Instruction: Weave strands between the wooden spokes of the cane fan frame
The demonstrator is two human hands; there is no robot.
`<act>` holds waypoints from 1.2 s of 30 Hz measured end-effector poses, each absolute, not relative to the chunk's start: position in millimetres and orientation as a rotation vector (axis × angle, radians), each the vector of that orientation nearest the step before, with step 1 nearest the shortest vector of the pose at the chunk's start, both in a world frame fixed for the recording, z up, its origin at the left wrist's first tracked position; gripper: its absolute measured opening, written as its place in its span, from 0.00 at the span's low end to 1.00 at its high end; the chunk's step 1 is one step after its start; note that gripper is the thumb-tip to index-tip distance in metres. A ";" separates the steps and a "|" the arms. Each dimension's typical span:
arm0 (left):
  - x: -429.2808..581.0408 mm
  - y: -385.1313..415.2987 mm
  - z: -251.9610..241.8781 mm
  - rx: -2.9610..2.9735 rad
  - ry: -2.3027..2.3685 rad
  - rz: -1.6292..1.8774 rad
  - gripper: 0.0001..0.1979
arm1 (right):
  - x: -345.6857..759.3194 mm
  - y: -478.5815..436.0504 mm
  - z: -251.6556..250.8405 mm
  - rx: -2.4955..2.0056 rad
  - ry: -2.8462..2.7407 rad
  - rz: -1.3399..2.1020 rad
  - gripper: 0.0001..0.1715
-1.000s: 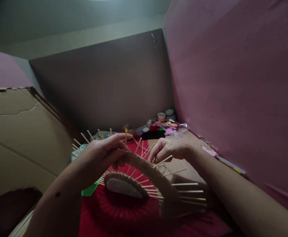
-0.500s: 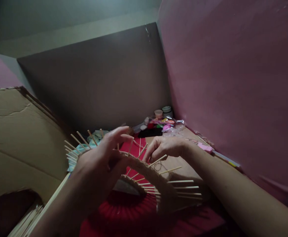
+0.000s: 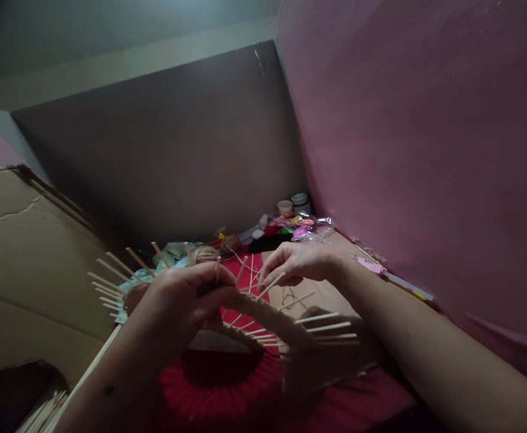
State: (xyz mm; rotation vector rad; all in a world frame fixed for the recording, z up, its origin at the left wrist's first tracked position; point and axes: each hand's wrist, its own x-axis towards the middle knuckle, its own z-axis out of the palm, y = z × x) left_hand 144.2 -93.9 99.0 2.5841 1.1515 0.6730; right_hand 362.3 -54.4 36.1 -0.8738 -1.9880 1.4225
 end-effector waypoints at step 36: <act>130.1 -70.5 110.8 2.407 1.279 0.835 0.06 | 370.8 -36.4 17.5 -0.994 -1.798 1.466 0.20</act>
